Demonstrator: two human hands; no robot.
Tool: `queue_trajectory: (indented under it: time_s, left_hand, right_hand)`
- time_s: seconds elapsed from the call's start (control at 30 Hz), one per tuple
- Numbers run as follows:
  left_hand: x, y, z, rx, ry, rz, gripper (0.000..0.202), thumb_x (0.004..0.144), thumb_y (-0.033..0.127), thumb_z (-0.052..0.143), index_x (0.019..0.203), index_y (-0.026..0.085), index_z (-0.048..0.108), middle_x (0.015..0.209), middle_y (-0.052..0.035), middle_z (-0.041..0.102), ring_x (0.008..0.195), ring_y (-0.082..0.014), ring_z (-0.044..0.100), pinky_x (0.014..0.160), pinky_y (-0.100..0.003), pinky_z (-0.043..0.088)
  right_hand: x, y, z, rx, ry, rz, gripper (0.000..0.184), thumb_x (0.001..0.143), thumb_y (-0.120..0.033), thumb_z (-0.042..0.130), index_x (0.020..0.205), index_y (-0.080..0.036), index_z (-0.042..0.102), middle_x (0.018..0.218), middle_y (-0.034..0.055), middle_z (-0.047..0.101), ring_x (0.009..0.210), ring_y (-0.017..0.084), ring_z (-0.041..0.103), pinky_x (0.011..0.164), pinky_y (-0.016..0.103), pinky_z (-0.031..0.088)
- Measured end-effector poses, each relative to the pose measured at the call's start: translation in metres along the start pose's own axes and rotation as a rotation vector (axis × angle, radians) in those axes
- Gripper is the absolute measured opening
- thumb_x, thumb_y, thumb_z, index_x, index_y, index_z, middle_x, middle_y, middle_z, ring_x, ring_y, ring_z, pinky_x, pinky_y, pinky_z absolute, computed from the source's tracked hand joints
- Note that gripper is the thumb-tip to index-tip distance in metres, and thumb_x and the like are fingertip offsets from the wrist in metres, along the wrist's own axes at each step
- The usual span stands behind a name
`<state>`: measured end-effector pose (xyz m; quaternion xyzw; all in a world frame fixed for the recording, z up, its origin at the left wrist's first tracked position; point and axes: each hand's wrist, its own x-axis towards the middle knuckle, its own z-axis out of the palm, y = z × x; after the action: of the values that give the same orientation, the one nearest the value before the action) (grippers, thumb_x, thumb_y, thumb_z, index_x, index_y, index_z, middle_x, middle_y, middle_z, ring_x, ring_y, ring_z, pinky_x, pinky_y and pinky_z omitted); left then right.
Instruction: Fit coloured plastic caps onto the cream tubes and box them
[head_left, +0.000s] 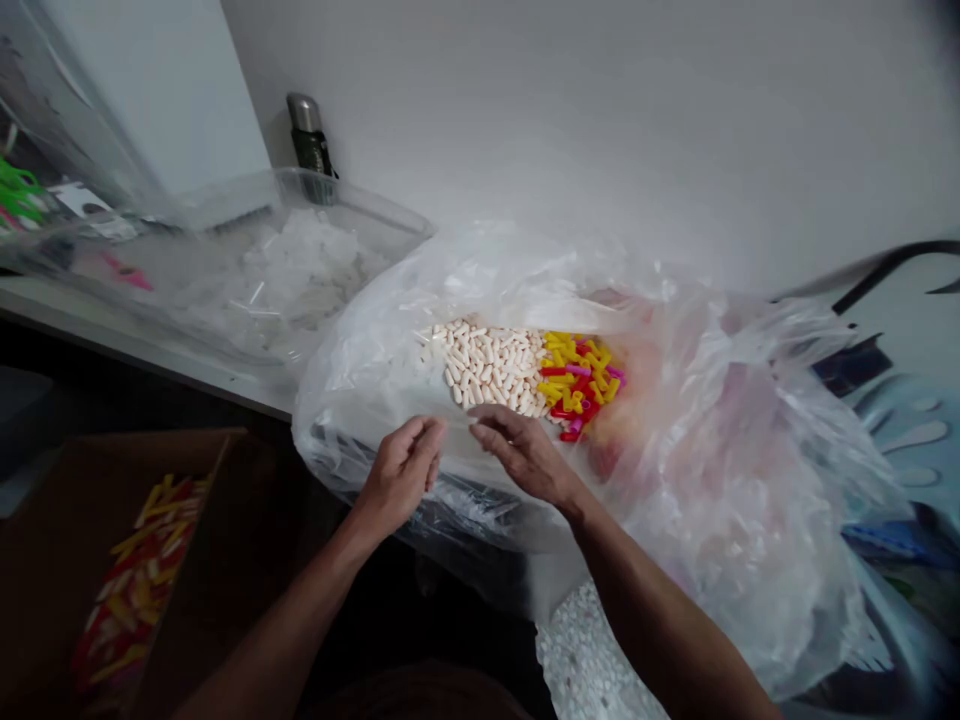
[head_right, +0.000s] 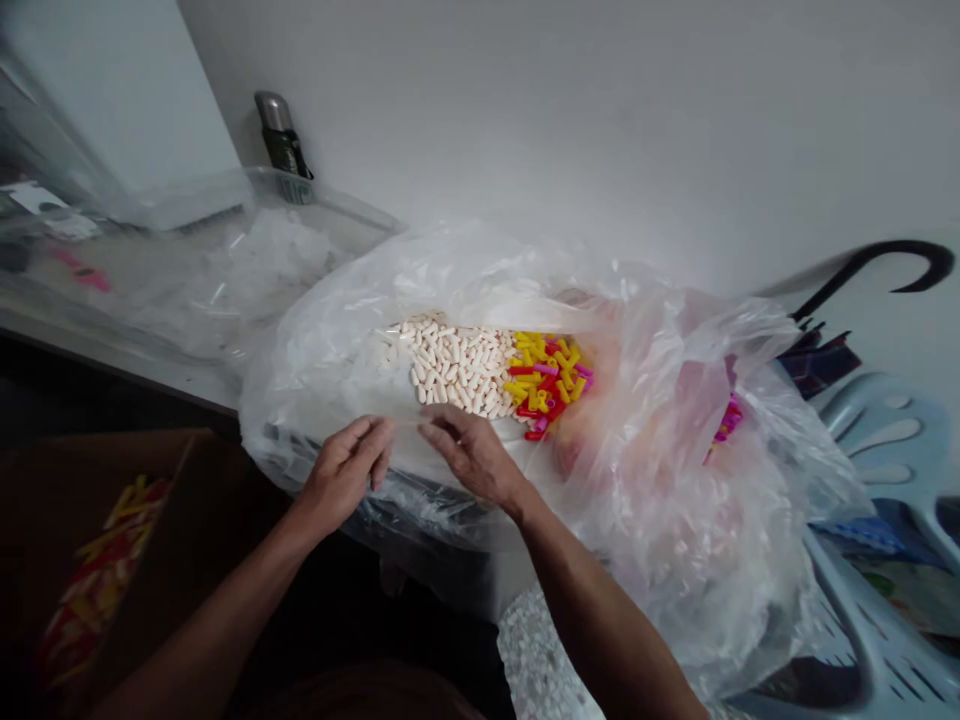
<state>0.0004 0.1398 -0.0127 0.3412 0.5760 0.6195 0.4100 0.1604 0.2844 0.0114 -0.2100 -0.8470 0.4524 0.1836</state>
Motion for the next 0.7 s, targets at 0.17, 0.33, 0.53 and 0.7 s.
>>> queue_trajectory:
  time_s: [0.17, 0.33, 0.53, 0.7]
  left_hand:
    - [-0.005, -0.002, -0.007, -0.293, 0.184, -0.085, 0.037, 0.089, 0.054, 0.074, 0.094, 0.019, 0.062, 0.071, 0.0058, 0.051, 0.047, -0.0059, 0.04, 0.043, -0.02, 0.034]
    - [-0.004, 0.009, -0.004, -0.454, 0.188, -0.162, 0.044, 0.078, 0.053, 0.086, 0.091, 0.016, 0.064, 0.072, 0.005, 0.053, 0.049, -0.0047, 0.042, 0.042, -0.018, 0.034]
    - [-0.005, 0.01, -0.004, -0.651, 0.1, -0.249, 0.04, 0.08, 0.047, 0.086, 0.095, 0.015, 0.066, 0.076, 0.0045, 0.053, 0.051, -0.0039, 0.044, 0.042, -0.017, 0.034]
    - [-0.004, 0.011, -0.001, -0.748, 0.051, -0.301, 0.038, 0.08, 0.043, 0.087, 0.093, 0.014, 0.066, 0.075, 0.0054, 0.05, 0.05, -0.0023, 0.04, 0.042, -0.015, 0.032]
  right_hand:
    - [0.007, 0.05, -0.05, -0.766, 0.113, 0.028, 0.032, 0.101, -0.015, 0.05, 0.124, -0.018, 0.071, 0.124, 0.0158, 0.065, 0.109, 0.027, 0.064, 0.09, 0.037, 0.053]
    - [0.021, 0.07, -0.068, -0.986, -0.073, 0.065, 0.028, 0.101, -0.015, 0.05, 0.118, -0.019, 0.073, 0.117, 0.0148, 0.066, 0.104, 0.026, 0.063, 0.08, 0.032, 0.051]
    - [0.017, 0.073, -0.065, -0.705, 0.05, -0.089, 0.014, 0.102, -0.022, 0.053, 0.104, -0.017, 0.066, 0.106, 0.0125, 0.066, 0.098, 0.024, 0.063, 0.086, 0.036, 0.053]
    - [0.007, 0.028, -0.021, -0.017, 0.388, -0.061, 0.015, 0.1, -0.033, 0.064, 0.111, -0.023, 0.058, 0.086, -0.0009, 0.059, 0.07, 0.015, 0.058, 0.065, 0.029, 0.051]
